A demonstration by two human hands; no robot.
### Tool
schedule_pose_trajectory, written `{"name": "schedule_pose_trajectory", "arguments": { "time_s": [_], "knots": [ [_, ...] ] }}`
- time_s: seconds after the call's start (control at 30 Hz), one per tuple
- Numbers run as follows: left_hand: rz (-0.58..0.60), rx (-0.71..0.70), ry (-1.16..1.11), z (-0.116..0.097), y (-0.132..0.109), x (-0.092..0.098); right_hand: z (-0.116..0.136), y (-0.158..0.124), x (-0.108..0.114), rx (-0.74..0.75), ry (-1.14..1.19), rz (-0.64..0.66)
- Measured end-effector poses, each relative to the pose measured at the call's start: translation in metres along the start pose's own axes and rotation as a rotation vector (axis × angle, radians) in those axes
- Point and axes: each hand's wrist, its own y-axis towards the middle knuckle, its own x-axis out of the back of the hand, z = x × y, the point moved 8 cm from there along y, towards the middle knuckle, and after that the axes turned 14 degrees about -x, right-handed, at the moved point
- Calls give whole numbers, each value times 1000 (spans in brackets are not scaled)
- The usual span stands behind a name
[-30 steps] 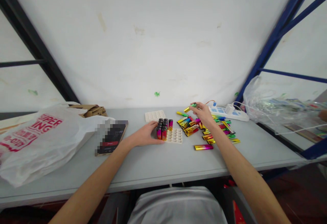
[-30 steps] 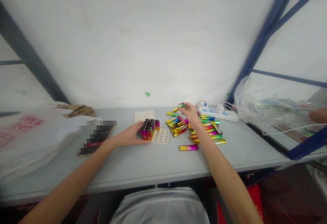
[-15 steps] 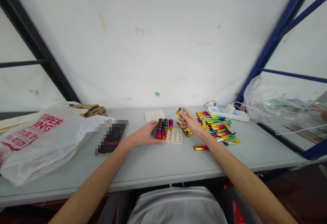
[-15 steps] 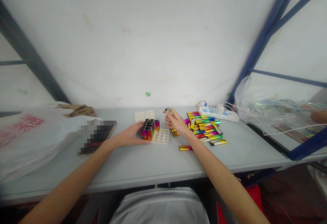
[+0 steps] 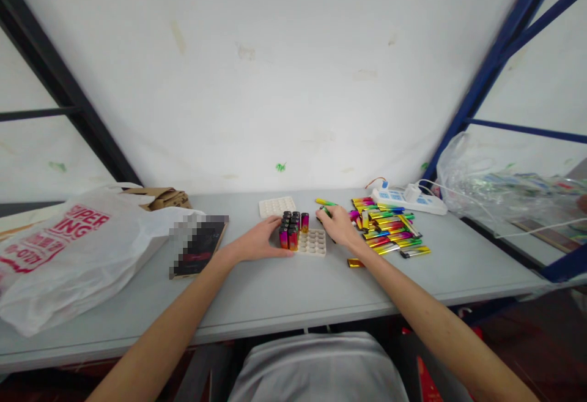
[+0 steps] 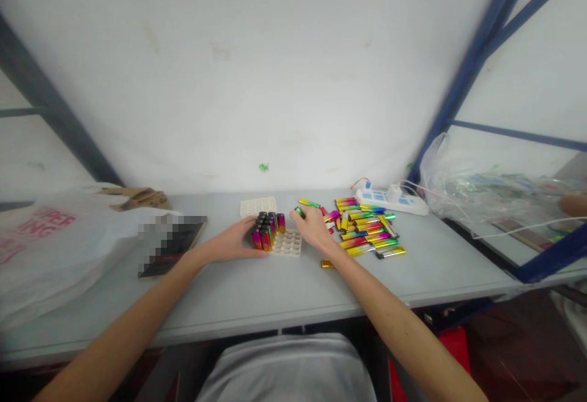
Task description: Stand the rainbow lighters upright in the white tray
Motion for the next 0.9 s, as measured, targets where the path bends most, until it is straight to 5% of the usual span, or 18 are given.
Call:
{"name": "schedule_pose_trajectory", "arguments": {
  "time_s": [0.63, 0.9],
  "knots": [
    [-9, -1, -3, 0, 0, 0, 17, -13, 6, 151, -37, 26],
    [2, -13, -2, -1, 0, 0, 30, -18, 8, 362, -147, 11]
  ]
}}
